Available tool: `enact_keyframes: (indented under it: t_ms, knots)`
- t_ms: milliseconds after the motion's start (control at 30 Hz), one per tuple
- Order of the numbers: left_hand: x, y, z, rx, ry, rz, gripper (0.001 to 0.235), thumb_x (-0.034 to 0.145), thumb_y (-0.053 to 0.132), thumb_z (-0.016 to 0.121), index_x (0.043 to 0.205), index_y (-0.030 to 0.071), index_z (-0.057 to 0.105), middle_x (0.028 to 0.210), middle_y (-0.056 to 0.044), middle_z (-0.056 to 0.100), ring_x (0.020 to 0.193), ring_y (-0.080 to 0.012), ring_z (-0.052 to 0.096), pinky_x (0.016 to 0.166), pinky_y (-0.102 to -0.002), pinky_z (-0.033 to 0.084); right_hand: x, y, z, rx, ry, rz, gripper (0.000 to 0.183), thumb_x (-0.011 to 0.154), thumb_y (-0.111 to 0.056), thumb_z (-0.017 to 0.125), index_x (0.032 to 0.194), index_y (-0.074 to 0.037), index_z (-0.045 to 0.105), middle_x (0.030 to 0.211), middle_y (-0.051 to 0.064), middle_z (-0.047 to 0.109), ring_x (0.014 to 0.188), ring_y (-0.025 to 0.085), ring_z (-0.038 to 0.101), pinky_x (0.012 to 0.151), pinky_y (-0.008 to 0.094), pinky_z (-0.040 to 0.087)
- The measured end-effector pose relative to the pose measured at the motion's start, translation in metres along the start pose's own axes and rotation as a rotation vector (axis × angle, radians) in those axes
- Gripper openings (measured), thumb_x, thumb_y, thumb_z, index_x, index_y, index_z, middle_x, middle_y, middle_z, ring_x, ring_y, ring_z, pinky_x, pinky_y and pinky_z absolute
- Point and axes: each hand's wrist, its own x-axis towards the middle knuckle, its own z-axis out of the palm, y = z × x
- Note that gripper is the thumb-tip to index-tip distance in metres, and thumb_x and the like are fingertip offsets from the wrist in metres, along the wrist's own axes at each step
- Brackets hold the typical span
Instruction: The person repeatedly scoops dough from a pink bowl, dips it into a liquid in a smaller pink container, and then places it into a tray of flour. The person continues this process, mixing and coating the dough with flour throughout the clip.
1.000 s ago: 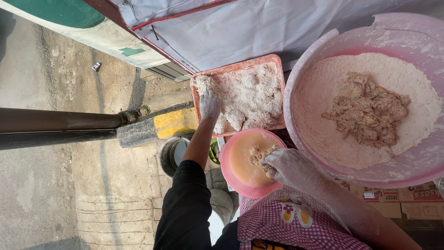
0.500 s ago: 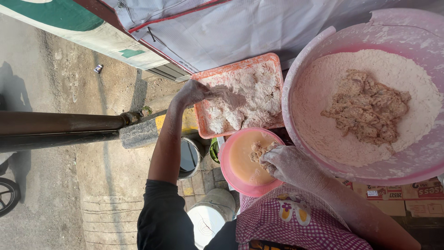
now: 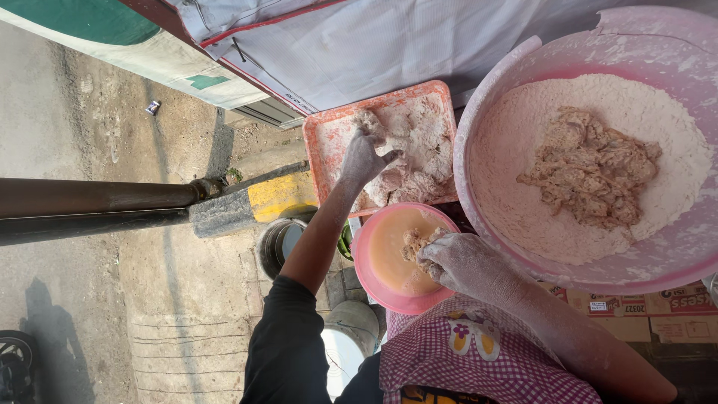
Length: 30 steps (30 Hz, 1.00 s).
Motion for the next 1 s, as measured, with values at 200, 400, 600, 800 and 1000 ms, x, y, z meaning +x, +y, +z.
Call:
enact_keyframes:
  t_ms: [200,400,600,800,1000]
  knots:
    - [0.023,0.015,0.061,0.243,-0.189,0.011,0.046,0.076,0.034,0.09,0.1,-0.002,0.076,0.114,-0.022,0.068,0.106,-0.0344,0.068,0.09,-0.042,0.058,-0.001,-0.004,-0.004,0.058,-0.076,0.062,0.031,0.081,-0.019,0.073,0.111,-0.01,0.075,0.103,0.012,0.075,0.099,0.029,0.072,0.091,0.044,0.056]
    - [0.041,-0.017,0.063,0.288,-0.418,0.049,0.048,0.076,0.041,0.091,0.091,-0.001,0.076,0.096,-0.02,0.074,0.092,-0.0331,0.073,0.085,-0.045,0.059,-0.002,-0.005,-0.002,0.045,-0.062,0.071,0.028,0.082,-0.017,0.074,0.109,-0.008,0.075,0.101,0.014,0.074,0.097,0.031,0.072,0.091,0.044,0.056]
    - [0.022,0.0,0.047,0.064,-0.297,-0.077,0.045,0.078,0.04,0.09,0.091,-0.001,0.078,0.089,-0.022,0.076,0.082,-0.0325,0.075,0.078,-0.044,0.06,-0.005,-0.012,-0.006,0.041,-0.071,0.043,0.03,0.079,-0.011,0.073,0.109,-0.007,0.074,0.101,0.016,0.074,0.097,0.032,0.071,0.092,0.045,0.055]
    - [0.005,0.014,-0.033,-0.06,-0.143,-0.134,0.045,0.072,0.031,0.092,0.103,0.001,0.078,0.094,-0.019,0.078,0.085,-0.0269,0.078,0.08,-0.04,0.061,-0.011,-0.024,-0.014,0.047,-0.107,0.053,0.026,0.08,-0.011,0.074,0.106,-0.006,0.074,0.098,0.016,0.072,0.099,0.03,0.071,0.094,0.043,0.056]
    - [-0.033,0.046,-0.121,-0.058,0.075,-0.047,0.043,0.073,0.024,0.09,0.107,0.0,0.077,0.101,-0.017,0.079,0.089,-0.0235,0.078,0.083,-0.037,0.062,-0.015,-0.03,-0.015,0.029,-0.093,0.005,0.027,0.081,-0.012,0.074,0.107,-0.005,0.074,0.095,0.017,0.073,0.1,0.031,0.07,0.094,0.044,0.055]
